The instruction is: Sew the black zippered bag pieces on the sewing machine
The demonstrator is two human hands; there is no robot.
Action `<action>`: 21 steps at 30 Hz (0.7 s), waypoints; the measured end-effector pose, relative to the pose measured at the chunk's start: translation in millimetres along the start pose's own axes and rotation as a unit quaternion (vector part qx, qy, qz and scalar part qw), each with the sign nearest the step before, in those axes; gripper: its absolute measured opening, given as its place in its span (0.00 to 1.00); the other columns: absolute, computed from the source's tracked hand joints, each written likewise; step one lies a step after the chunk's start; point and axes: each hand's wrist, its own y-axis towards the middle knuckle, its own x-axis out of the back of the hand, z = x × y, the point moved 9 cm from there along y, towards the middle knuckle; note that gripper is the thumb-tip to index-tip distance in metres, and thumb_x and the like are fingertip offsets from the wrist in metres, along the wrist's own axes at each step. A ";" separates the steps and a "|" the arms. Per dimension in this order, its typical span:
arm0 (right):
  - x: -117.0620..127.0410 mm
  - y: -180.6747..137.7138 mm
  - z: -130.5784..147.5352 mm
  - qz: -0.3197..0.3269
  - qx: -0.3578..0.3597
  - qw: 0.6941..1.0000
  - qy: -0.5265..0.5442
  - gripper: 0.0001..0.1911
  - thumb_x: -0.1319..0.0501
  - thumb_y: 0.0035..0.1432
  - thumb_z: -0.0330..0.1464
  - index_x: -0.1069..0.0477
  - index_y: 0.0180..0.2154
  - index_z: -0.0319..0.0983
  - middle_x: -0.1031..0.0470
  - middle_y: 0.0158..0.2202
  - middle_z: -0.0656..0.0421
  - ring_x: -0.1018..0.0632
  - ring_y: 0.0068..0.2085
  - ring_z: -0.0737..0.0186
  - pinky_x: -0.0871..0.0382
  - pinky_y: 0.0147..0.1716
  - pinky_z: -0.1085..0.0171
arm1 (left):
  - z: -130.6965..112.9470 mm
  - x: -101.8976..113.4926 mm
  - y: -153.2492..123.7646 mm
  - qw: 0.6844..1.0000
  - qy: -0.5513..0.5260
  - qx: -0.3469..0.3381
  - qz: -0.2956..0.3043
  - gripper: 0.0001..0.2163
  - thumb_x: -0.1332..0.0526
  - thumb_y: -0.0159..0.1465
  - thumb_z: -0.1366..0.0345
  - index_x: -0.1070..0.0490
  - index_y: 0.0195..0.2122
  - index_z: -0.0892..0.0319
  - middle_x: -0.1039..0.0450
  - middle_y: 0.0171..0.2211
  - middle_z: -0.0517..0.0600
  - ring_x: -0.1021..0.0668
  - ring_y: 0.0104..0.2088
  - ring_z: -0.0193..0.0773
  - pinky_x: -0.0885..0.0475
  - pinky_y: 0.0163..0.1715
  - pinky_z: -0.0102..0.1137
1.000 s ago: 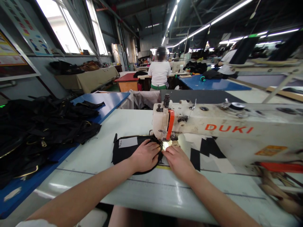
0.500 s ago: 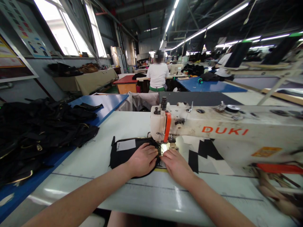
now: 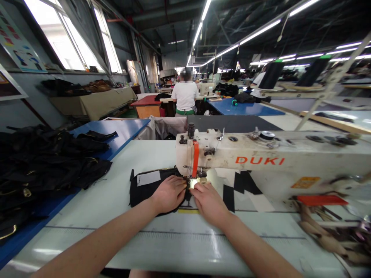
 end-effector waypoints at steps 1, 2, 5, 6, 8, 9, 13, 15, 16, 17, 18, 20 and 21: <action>0.0 -0.2 0.3 -0.001 0.001 1.000 -0.002 0.08 0.46 0.61 0.25 0.30 0.38 0.37 0.31 0.35 0.56 0.34 0.37 0.59 0.40 0.40 0.60 | -0.3 0.3 -0.3 1.000 0.000 0.000 -0.002 0.11 0.48 0.64 0.70 0.28 0.43 0.62 0.24 0.42 0.55 0.25 0.46 0.42 0.31 0.50 0.41; -0.1 -0.4 0.6 -0.003 0.003 1.000 -0.005 0.08 0.46 0.60 0.25 0.30 0.39 0.37 0.31 0.35 0.56 0.34 0.37 0.59 0.40 0.40 0.60 | -0.4 0.5 -0.4 1.000 0.000 0.000 -0.003 0.11 0.48 0.64 0.71 0.28 0.43 0.62 0.24 0.42 0.55 0.25 0.46 0.42 0.31 0.50 0.41; -1.2 0.0 0.6 -0.003 0.004 1.000 -0.007 0.09 0.46 0.60 0.25 0.29 0.40 0.37 0.31 0.35 0.56 0.33 0.37 0.58 0.40 0.40 0.59 | 0.6 -0.4 1.0 1.000 0.002 0.003 -0.003 0.11 0.48 0.64 0.70 0.28 0.43 0.62 0.24 0.42 0.55 0.25 0.47 0.42 0.30 0.50 0.41; -1.8 0.2 0.2 -0.002 0.003 1.000 -0.005 0.09 0.46 0.60 0.25 0.29 0.40 0.37 0.31 0.35 0.56 0.33 0.37 0.58 0.39 0.40 0.59 | 1.1 -1.1 1.7 1.000 0.001 0.003 -0.002 0.12 0.48 0.64 0.70 0.28 0.43 0.62 0.24 0.42 0.55 0.25 0.47 0.42 0.30 0.50 0.41; -2.8 0.3 -1.2 0.000 0.001 1.000 0.004 0.09 0.47 0.61 0.25 0.29 0.40 0.36 0.31 0.35 0.55 0.33 0.37 0.58 0.38 0.40 0.59 | 2.4 -1.1 1.6 1.000 0.001 0.005 0.000 0.12 0.48 0.64 0.70 0.28 0.44 0.62 0.24 0.42 0.55 0.25 0.47 0.42 0.31 0.50 0.41; -3.0 0.0 -1.4 0.000 0.003 1.000 0.011 0.10 0.47 0.61 0.25 0.29 0.40 0.37 0.31 0.35 0.55 0.33 0.38 0.58 0.38 0.40 0.59 | 2.8 0.0 0.1 1.000 0.001 0.009 -0.001 0.12 0.48 0.64 0.70 0.28 0.44 0.63 0.24 0.42 0.55 0.25 0.47 0.42 0.31 0.50 0.41; 0.0 -5.6 8.7 -0.006 0.051 0.996 0.069 0.11 0.47 0.60 0.23 0.28 0.39 0.38 0.30 0.35 0.55 0.32 0.41 0.57 0.36 0.42 0.58 | -5.1 10.5 -21.4 1.000 -0.008 0.021 0.008 0.13 0.48 0.64 0.69 0.28 0.46 0.63 0.25 0.45 0.55 0.26 0.49 0.41 0.32 0.52 0.40; 4.1 -10.0 18.8 -0.019 0.075 0.991 0.106 0.12 0.48 0.60 0.23 0.27 0.38 0.38 0.29 0.35 0.55 0.31 0.40 0.57 0.34 0.42 0.58 | -17.9 18.9 -39.2 1.000 -0.018 0.017 0.015 0.13 0.48 0.64 0.69 0.29 0.47 0.62 0.25 0.46 0.54 0.27 0.50 0.41 0.32 0.53 0.39; 6.2 -12.2 25.0 -0.028 0.086 0.989 0.120 0.12 0.49 0.61 0.24 0.28 0.39 0.38 0.29 0.36 0.54 0.31 0.41 0.57 0.33 0.43 0.57 | -25.8 24.0 -48.6 1.000 -0.021 0.012 0.017 0.13 0.48 0.64 0.69 0.28 0.46 0.61 0.25 0.47 0.53 0.27 0.50 0.41 0.32 0.53 0.39; 7.9 -14.3 32.0 -0.038 0.097 0.986 0.129 0.13 0.49 0.61 0.24 0.28 0.40 0.38 0.28 0.38 0.53 0.30 0.42 0.57 0.33 0.44 0.56 | -34.1 30.1 -57.8 1.000 -0.023 0.007 0.015 0.13 0.48 0.64 0.69 0.28 0.46 0.61 0.26 0.47 0.53 0.27 0.50 0.40 0.33 0.54 0.39; 8.8 -16.5 40.0 -0.048 0.109 0.984 0.132 0.13 0.49 0.61 0.24 0.28 0.42 0.38 0.27 0.41 0.53 0.30 0.45 0.56 0.33 0.46 0.55 | -41.9 37.3 -66.8 1.000 -0.023 0.002 0.009 0.12 0.48 0.64 0.69 0.28 0.46 0.61 0.26 0.48 0.53 0.27 0.51 0.40 0.33 0.54 0.38; 7.0 -20.9 56.0 -0.055 0.133 0.981 0.130 0.14 0.48 0.60 0.24 0.29 0.44 0.39 0.27 0.46 0.52 0.30 0.49 0.54 0.34 0.50 0.52 | -53.7 55.6 -85.3 1.000 -0.018 -0.006 -0.014 0.12 0.46 0.64 0.69 0.29 0.46 0.60 0.27 0.49 0.52 0.28 0.52 0.39 0.35 0.56 0.37; 4.2 -22.8 62.5 -0.052 0.140 0.981 0.127 0.14 0.48 0.59 0.24 0.29 0.44 0.39 0.27 0.47 0.53 0.30 0.50 0.54 0.34 0.51 0.52 | -54.7 66.9 -95.5 0.999 -0.013 0.002 -0.032 0.12 0.46 0.64 0.70 0.29 0.47 0.59 0.27 0.50 0.52 0.29 0.52 0.39 0.35 0.56 0.36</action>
